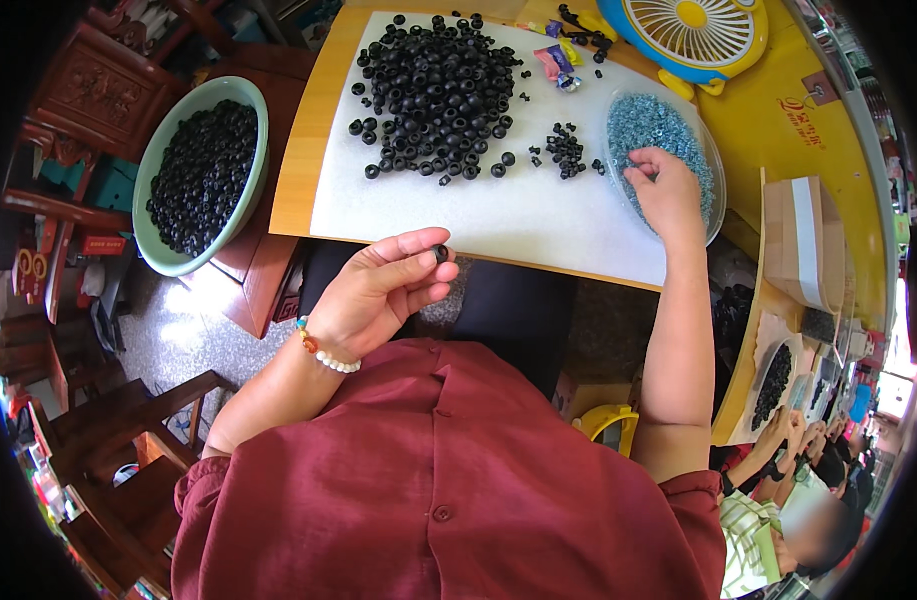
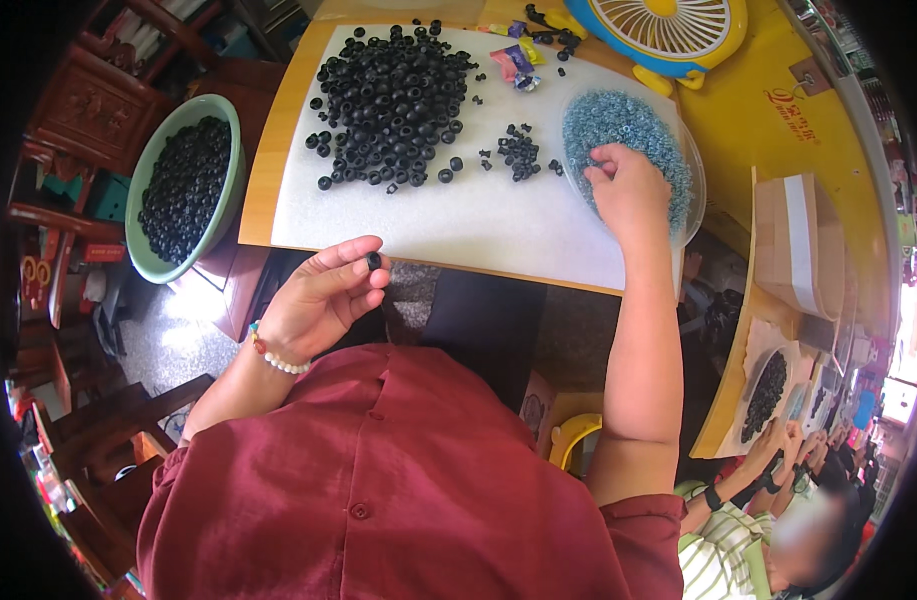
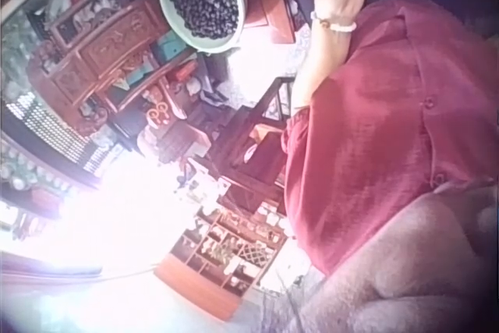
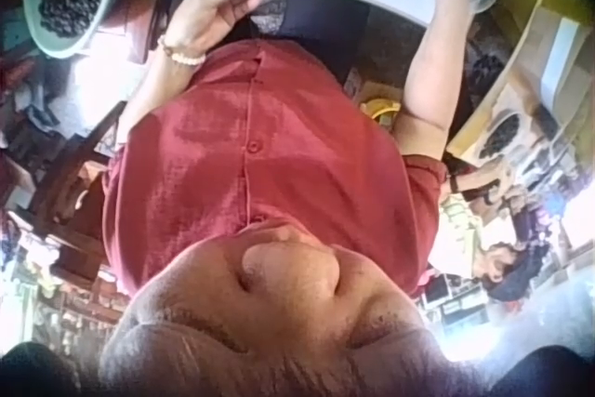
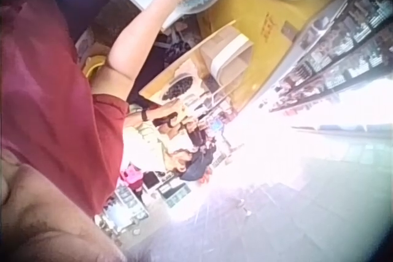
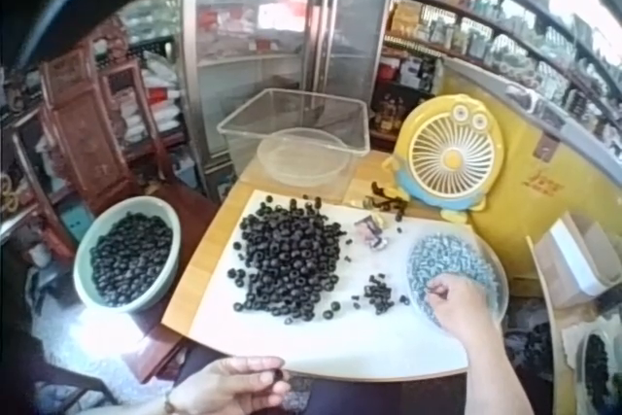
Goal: The person sits at a table, picks up black plastic beads and small pins from the trays and mat, and assembles them by inserting the pins into the beads by hand.
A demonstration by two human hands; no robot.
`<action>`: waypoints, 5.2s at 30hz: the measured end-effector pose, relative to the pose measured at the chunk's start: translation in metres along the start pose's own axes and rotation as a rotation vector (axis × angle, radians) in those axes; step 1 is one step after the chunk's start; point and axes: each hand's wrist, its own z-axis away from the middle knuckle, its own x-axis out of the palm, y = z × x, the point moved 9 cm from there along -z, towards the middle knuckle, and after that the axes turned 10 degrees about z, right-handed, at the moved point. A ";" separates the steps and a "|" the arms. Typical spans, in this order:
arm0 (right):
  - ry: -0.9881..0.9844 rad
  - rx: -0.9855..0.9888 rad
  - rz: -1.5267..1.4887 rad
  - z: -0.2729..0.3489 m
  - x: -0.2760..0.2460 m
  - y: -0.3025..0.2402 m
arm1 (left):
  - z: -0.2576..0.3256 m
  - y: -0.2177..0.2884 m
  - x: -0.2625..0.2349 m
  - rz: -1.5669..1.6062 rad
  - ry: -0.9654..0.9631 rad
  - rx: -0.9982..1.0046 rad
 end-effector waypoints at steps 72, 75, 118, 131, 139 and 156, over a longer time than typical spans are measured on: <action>-0.260 -0.001 -1.115 0.066 -0.013 -0.050 | 0.002 -0.014 0.020 0.143 -0.104 -0.065; -0.448 -0.041 -1.260 0.100 -0.006 -0.114 | 0.003 -0.016 0.024 0.152 -0.149 -0.076; 0.287 -0.636 0.001 0.065 0.023 -0.206 | 0.003 0.005 -0.012 0.256 -0.072 0.039; -0.756 -0.057 -1.331 0.102 0.030 -0.177 | 0.009 0.007 0.009 0.188 -0.209 0.051; -0.849 -0.101 -1.461 0.111 0.019 -0.181 | 0.019 0.008 0.023 0.055 -0.269 0.133; -0.884 -0.080 -1.390 0.122 0.003 -0.193 | 0.040 0.025 0.037 -0.388 -0.251 0.434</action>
